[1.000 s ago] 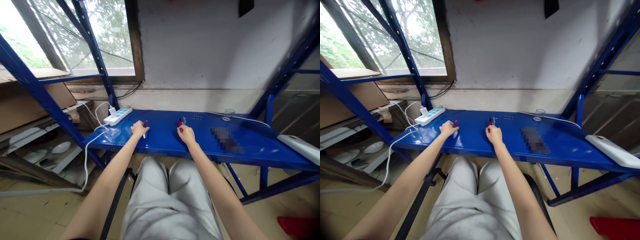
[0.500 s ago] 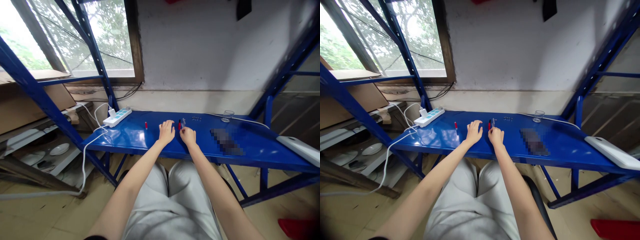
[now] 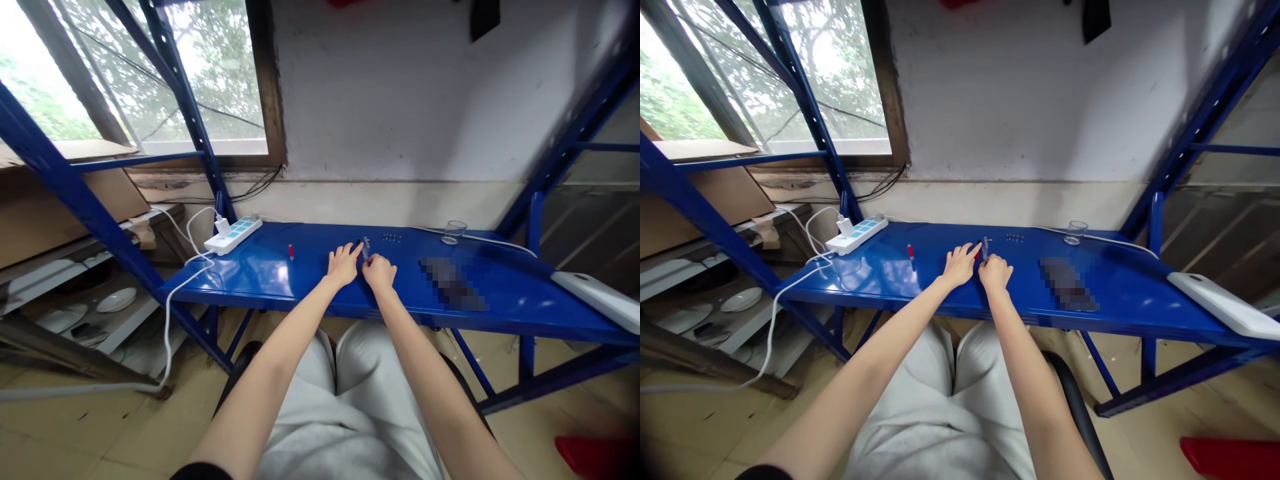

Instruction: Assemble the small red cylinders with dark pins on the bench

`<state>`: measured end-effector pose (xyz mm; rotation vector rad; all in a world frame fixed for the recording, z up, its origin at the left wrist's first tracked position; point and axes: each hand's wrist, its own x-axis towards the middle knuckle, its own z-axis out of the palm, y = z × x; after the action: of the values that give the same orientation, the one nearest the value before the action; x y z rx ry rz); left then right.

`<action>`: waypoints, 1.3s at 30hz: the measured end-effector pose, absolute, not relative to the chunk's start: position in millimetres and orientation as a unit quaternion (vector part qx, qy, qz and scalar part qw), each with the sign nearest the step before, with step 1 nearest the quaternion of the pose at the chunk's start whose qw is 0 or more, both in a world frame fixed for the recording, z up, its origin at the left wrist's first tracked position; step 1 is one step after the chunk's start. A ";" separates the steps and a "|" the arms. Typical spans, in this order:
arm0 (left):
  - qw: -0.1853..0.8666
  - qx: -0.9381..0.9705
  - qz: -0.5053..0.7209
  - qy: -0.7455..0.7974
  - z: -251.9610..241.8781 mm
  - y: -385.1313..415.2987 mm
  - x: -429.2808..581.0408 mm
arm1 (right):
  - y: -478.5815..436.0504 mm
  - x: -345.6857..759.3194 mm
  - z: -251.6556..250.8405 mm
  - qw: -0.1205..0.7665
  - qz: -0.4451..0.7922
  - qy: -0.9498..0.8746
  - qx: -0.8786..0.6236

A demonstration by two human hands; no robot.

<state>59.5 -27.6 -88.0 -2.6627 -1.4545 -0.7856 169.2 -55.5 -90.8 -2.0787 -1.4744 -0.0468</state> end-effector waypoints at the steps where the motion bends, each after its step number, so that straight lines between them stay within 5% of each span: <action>1: 0.004 -0.849 -0.247 -0.468 -88.8 -26.6 60.5 | -55.2 169.5 -90.7 0.291 -0.014 -0.552 -0.782; 11: -0.016 -0.809 -0.314 -0.497 -86.5 -21.4 53.4 | -49.2 172.8 -97.2 0.289 -0.025 -0.548 -0.785; 23: -0.187 -0.692 -0.484 -0.502 -99.0 -13.6 38.2 | -29.0 180.5 -86.2 0.237 0.056 -0.546 -0.802; 39: -0.265 -0.662 -0.540 -0.447 -98.1 -13.3 39.2 | -24.2 187.7 -90.7 0.244 0.076 -0.549 -0.796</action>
<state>39.2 -13.3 -98.1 -2.5257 -1.7052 -2.0607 187.7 -24.2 -90.7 -2.1731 -1.4999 0.2064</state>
